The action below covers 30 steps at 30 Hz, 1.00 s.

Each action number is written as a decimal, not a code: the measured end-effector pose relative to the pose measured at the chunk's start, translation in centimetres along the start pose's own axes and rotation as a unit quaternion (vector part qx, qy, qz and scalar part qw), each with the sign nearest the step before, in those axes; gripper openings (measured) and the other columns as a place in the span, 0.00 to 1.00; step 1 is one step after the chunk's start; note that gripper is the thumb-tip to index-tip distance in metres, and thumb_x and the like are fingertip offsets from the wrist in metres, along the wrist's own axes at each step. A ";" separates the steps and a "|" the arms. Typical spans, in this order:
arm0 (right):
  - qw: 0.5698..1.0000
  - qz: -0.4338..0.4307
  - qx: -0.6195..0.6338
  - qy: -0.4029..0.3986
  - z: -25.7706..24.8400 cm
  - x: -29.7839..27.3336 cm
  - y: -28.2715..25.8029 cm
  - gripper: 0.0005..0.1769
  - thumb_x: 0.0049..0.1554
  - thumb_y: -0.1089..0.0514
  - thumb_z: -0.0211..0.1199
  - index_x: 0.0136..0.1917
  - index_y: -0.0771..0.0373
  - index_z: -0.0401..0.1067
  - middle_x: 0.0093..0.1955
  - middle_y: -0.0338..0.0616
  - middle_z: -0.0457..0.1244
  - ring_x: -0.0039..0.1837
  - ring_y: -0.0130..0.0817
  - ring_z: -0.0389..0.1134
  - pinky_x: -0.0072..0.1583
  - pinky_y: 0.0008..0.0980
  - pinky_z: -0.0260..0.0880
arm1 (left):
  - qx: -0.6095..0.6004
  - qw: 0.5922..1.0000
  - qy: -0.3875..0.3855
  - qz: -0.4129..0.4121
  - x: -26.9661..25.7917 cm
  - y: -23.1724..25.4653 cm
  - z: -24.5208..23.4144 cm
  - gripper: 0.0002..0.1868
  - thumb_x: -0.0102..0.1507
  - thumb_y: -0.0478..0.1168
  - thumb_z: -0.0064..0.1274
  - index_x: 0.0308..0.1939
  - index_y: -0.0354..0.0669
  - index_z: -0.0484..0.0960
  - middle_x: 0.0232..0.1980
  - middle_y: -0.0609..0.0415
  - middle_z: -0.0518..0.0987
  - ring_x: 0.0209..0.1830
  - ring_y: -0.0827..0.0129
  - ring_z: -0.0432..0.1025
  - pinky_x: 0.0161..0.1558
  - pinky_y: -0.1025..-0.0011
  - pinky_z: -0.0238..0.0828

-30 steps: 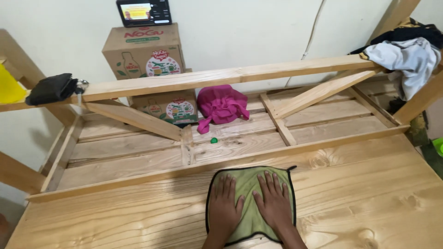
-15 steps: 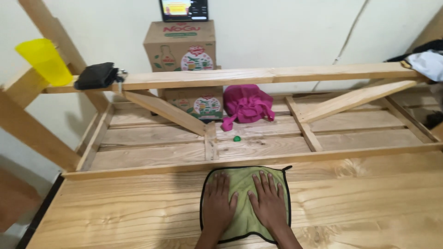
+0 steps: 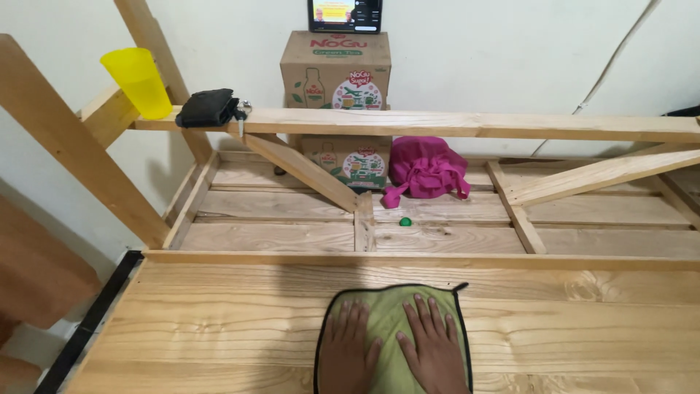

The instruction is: Wiping and smoothing a green padded pouch on a wooden table.

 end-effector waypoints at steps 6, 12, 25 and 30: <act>1.000 -0.010 0.019 0.007 0.1 4.2 -3.7 0.36 0.62 0.35 0.47 0.78 0.50 0.53 0.83 0.42 0.43 0.83 0.45 0.39 0.76 0.55 0.38 | 0.026 0.997 -0.012 -0.067 2.9 -3.1 -2.9 0.36 0.66 0.55 0.49 0.72 0.37 0.63 0.75 0.43 0.63 0.77 0.52 0.54 0.73 0.48 0.43; 0.998 -0.051 0.020 0.016 0.6 2.9 -5.2 0.37 0.62 0.35 0.47 0.79 0.51 0.52 0.84 0.43 0.44 0.83 0.45 0.39 0.75 0.56 0.39 | 0.020 0.996 -0.004 -0.089 0.3 -4.2 -3.3 0.37 0.66 0.54 0.50 0.73 0.37 0.62 0.76 0.43 0.62 0.78 0.51 0.53 0.72 0.47 0.42; 0.989 -0.129 0.047 -0.056 0.5 2.2 -12.2 0.41 0.60 0.35 0.52 0.81 0.49 0.50 0.86 0.45 0.42 0.85 0.50 0.37 0.76 0.60 0.36 | 0.103 0.989 0.080 -0.066 -6.5 -8.4 -4.7 0.40 0.64 0.59 0.50 0.74 0.42 0.62 0.77 0.45 0.60 0.78 0.52 0.51 0.70 0.46 0.43; 0.985 -0.146 0.077 -0.044 0.9 5.5 -14.2 0.38 0.61 0.38 0.54 0.80 0.51 0.53 0.84 0.45 0.44 0.84 0.48 0.39 0.76 0.56 0.38 | 0.079 0.982 -0.007 -0.173 -4.1 -10.2 -8.2 0.37 0.65 0.58 0.47 0.73 0.42 0.61 0.78 0.45 0.59 0.79 0.54 0.49 0.74 0.50 0.39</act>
Point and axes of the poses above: each hand's wrist, its own x-axis towards the middle knuckle, its own z-axis out of the palm, y = z × x, the point moved 3 cm from there along x, towards the middle knuckle
